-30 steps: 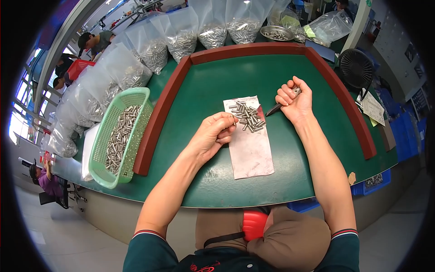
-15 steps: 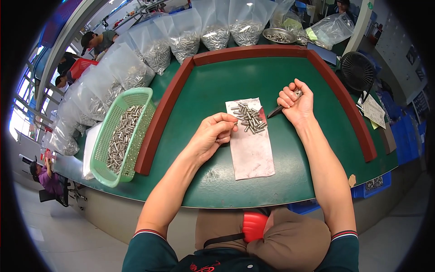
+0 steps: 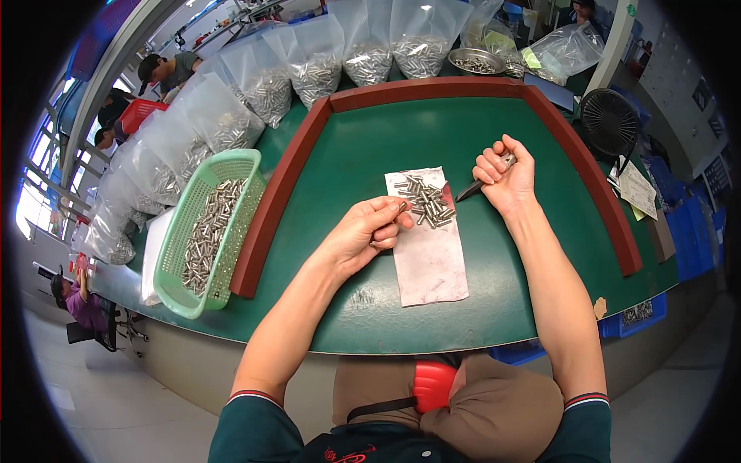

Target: Inspecting and sorting small metal pins on a workbench using a probe.

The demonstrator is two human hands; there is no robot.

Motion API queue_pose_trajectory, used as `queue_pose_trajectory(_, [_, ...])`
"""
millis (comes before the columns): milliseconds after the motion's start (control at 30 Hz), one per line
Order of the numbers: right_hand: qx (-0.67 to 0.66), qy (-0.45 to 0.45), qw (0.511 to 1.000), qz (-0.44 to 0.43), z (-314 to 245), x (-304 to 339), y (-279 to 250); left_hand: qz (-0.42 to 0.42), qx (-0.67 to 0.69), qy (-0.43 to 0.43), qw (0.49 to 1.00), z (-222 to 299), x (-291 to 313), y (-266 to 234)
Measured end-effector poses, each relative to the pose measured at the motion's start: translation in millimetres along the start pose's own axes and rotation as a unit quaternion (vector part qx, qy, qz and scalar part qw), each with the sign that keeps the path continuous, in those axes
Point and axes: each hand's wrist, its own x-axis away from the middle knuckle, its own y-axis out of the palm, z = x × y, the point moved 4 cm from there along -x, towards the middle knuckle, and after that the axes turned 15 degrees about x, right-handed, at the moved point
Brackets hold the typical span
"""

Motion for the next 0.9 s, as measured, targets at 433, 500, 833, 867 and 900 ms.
queue_pose_trajectory(433, [0.077,-0.051,0.995,-0.032,0,32,54,0.055,-0.662,0.22,0.714,-4,10,20])
queue_pose_trajectory(500, [0.073,-0.008,0.997,-0.02,19,46,71,0.055,-0.66,0.226,0.714,-3,12,21])
queue_pose_trajectory(833, [0.149,-0.068,0.986,-0.025,43,59,81,0.082,-0.627,0.195,0.75,0,12,24])
queue_pose_trajectory(867, [0.153,-0.067,0.986,-0.025,43,59,80,0.08,-0.627,0.194,0.75,-1,11,23])
queue_pose_trajectory(900, [0.153,-0.067,0.986,-0.023,44,59,80,0.079,-0.622,0.204,0.752,-1,11,23])
